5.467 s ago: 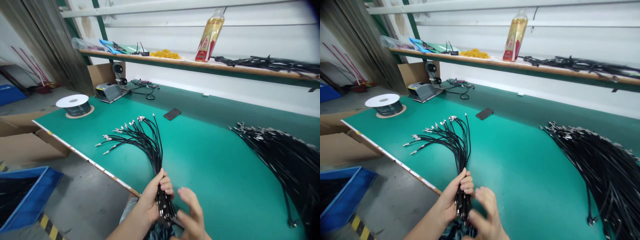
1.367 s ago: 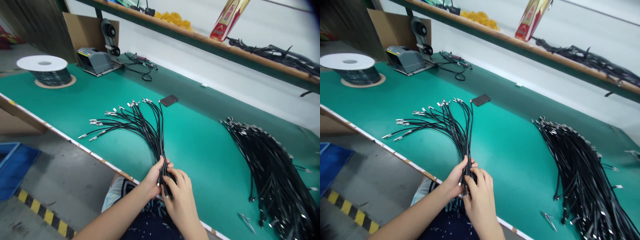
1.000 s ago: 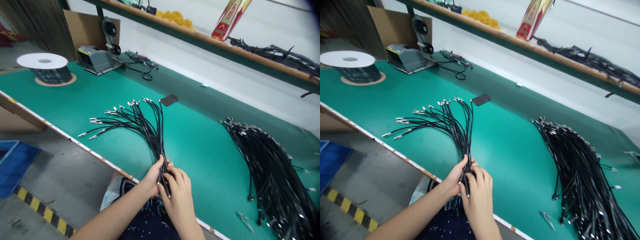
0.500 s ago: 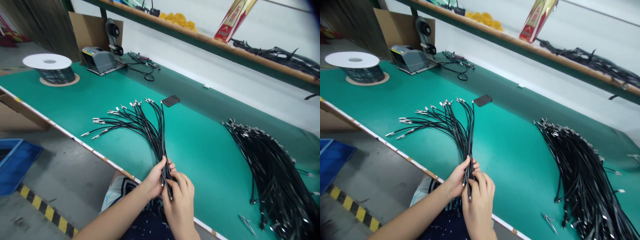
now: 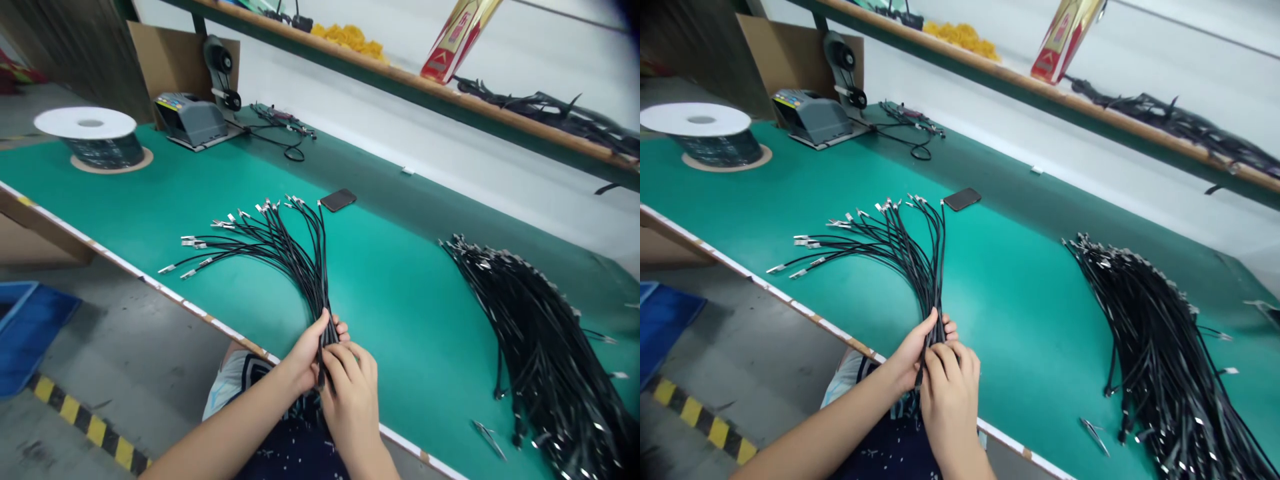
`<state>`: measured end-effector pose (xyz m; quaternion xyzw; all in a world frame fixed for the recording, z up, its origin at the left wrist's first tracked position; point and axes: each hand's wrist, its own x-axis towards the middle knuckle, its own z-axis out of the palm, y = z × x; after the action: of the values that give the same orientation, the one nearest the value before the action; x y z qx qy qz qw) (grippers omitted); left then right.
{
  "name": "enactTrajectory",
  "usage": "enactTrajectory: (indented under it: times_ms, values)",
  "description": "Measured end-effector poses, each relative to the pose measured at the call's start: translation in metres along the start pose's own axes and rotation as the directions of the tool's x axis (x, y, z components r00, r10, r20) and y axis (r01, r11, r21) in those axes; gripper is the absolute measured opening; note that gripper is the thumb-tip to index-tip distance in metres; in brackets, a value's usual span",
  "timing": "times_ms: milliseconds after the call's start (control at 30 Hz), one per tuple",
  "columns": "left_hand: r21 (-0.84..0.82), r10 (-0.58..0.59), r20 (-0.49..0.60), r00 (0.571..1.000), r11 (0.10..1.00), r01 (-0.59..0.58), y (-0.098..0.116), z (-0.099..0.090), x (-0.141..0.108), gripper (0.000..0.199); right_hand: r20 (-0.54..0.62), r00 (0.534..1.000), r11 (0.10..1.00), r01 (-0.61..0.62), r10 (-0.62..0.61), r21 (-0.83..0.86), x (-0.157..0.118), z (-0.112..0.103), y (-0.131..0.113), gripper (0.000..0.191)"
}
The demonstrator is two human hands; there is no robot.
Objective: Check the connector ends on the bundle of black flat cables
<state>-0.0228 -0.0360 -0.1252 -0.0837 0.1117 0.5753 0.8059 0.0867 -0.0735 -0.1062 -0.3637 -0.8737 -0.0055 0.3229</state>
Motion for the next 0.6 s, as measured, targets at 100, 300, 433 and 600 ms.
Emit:
enactTrajectory:
  times_ms: [100,300,433,600]
  values:
    - [-0.001,0.015,-0.003,1.0,1.0,-0.015,0.0,0.001,-0.002,0.03,0.0,0.998,0.998,0.056,-0.056,0.013,0.001,-0.004,0.003,0.024]
    - [0.013,0.032,0.003,0.999,0.999,-0.032,0.0,0.002,-0.002,0.027,-0.012,0.998,0.998,0.067,-0.067,0.016,-0.008,-0.009,0.006,0.031]
    - [0.037,0.041,-0.006,0.999,0.999,-0.04,-0.001,0.004,0.0,0.027,-0.054,0.993,0.994,0.106,-0.104,0.033,-0.01,-0.013,0.0,0.037]
    - [0.09,0.083,-0.008,0.997,0.993,-0.082,-0.001,0.008,-0.004,0.033,-0.152,0.972,0.979,0.19,-0.178,0.069,-0.019,-0.02,0.002,0.031]
